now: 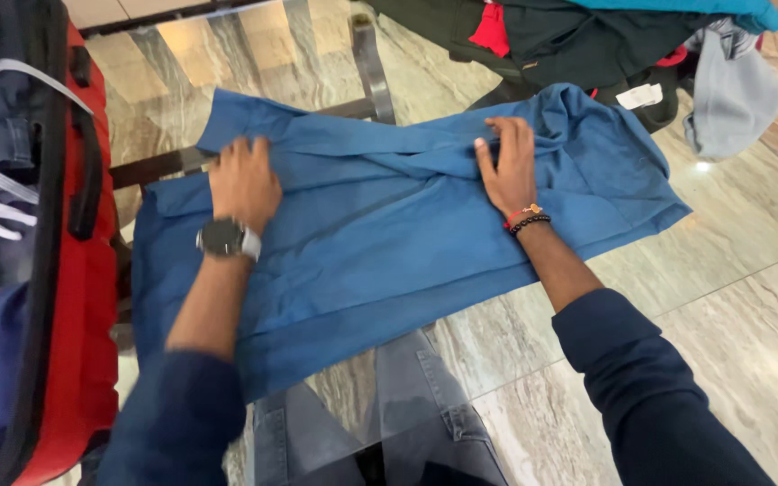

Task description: The person folds a pair of trousers and a shirt by hand on a glass surface and places them into an open suitcase.

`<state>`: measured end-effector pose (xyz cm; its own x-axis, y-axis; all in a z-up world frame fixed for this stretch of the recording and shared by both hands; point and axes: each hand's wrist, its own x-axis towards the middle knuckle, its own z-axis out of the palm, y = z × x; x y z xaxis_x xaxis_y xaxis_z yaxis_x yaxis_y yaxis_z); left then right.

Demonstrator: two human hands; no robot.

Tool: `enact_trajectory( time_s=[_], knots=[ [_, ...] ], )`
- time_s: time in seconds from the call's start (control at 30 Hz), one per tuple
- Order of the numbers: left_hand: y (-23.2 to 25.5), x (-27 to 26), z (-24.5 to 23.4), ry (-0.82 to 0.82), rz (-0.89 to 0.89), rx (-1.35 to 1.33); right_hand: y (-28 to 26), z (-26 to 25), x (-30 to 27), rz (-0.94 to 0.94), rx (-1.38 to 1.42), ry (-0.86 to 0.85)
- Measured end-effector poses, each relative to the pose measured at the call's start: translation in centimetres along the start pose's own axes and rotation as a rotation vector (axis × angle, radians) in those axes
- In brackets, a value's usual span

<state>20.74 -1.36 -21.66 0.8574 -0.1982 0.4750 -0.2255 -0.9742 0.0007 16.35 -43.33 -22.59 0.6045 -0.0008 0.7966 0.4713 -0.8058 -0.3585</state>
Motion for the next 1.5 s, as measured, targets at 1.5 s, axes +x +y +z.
enact_trajectory(
  time_s=[1.5],
  knots=[
    [-4.3,-12.5,-19.2,0.611,-0.008,-0.036,6.6,-4.7,0.6,-0.046,0.172,-0.316]
  ],
)
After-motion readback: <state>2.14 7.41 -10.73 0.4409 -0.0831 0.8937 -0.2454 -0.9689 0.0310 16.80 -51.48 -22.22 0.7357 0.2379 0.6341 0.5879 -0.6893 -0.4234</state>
